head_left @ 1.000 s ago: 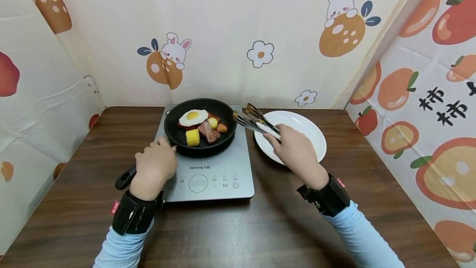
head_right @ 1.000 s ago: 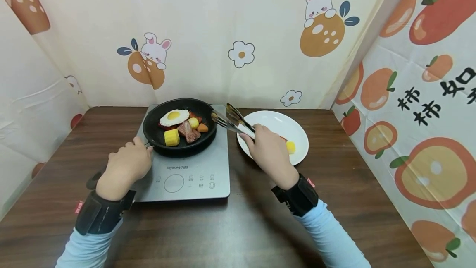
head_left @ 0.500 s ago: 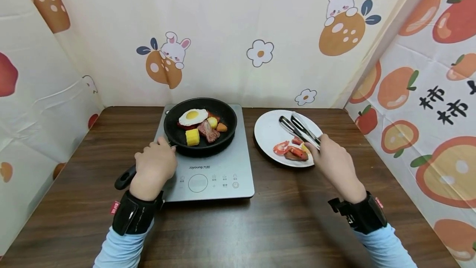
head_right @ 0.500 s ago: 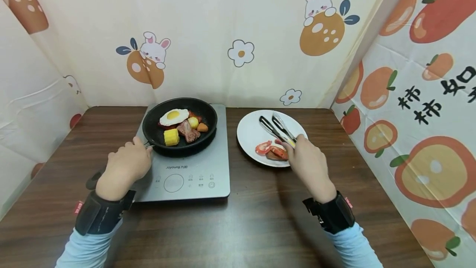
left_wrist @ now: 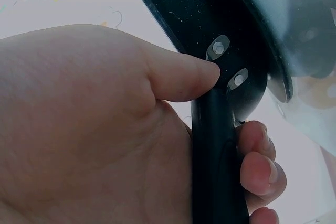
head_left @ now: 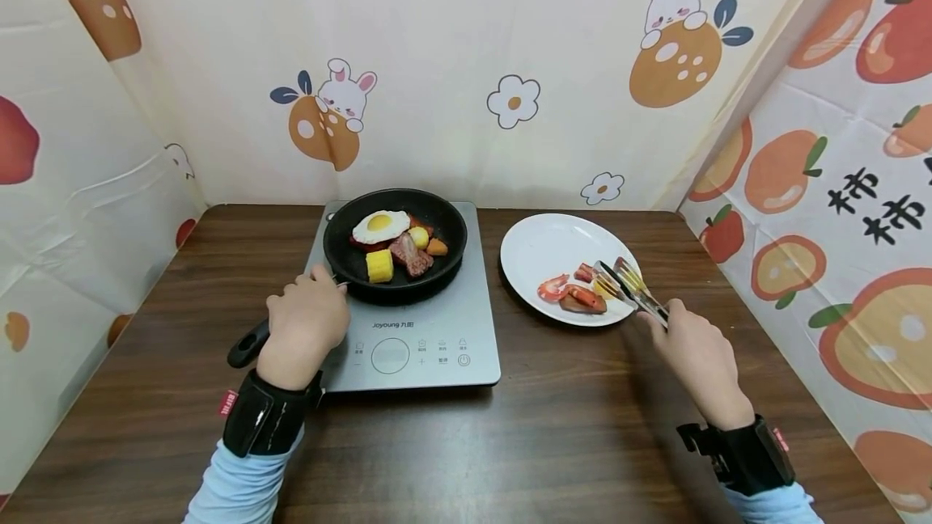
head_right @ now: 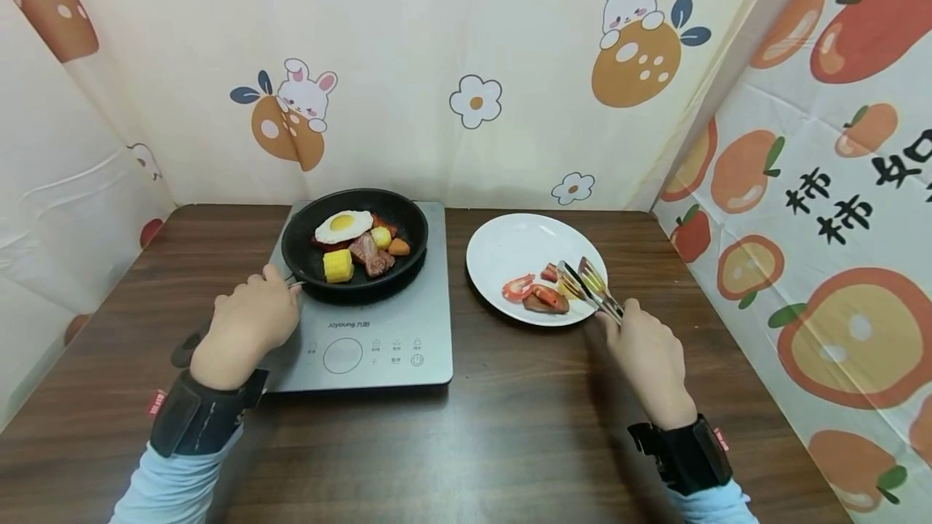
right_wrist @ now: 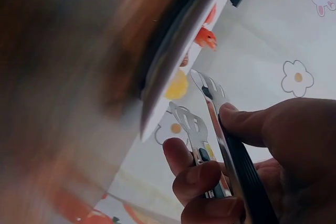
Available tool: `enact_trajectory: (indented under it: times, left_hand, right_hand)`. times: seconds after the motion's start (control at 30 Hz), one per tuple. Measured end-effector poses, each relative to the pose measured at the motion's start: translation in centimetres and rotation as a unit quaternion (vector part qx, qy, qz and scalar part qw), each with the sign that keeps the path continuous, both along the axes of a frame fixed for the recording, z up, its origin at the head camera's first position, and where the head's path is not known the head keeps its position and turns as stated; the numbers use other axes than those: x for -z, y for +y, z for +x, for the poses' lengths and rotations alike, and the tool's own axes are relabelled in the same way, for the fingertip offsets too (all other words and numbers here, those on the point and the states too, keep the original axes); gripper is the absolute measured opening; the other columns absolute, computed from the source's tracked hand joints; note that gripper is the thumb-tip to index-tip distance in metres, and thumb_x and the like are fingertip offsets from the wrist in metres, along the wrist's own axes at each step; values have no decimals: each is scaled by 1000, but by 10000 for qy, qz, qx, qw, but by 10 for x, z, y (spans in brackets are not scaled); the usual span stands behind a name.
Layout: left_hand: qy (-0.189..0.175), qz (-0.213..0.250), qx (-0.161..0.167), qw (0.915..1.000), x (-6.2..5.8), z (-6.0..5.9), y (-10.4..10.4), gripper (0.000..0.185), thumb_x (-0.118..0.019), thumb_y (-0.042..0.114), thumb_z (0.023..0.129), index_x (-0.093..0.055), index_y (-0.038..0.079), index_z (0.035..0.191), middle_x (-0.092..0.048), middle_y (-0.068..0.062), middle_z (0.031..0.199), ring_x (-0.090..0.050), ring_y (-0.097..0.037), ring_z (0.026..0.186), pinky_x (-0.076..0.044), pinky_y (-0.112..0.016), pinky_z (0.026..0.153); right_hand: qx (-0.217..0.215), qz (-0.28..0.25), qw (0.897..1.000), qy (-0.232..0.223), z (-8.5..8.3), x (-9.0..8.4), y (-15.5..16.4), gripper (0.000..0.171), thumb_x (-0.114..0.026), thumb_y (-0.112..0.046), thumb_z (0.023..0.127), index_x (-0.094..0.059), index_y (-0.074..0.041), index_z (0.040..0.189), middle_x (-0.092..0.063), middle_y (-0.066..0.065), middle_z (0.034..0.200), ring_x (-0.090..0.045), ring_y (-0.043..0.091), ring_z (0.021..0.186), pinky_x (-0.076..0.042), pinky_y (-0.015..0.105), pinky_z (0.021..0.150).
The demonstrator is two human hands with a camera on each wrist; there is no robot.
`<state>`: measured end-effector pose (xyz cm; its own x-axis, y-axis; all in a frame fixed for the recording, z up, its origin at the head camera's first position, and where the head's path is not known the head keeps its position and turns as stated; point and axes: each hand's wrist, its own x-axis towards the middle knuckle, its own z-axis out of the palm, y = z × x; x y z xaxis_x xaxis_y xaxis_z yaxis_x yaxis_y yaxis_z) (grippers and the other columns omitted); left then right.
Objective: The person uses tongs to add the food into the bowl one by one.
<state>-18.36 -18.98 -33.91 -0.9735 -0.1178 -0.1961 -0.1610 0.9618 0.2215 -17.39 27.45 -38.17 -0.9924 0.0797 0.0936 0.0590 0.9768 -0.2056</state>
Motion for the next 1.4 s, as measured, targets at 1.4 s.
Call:
enact_trajectory:
  times: [1.4]
  left_hand:
    - [-13, 31, -27, 10000, 0, 0, 0, 46, -35, 25, 111, -39, -19, 125, -55, -42, 115, -59, -54, 107, -45, -65, 93]
  right_hand:
    - [-319, -3, 9974, 648, -4, -26, -33, 37, -55, -40, 105, -55, -4, 100, -51, 8, 63, -47, 23, 53, -30, 34, 46]
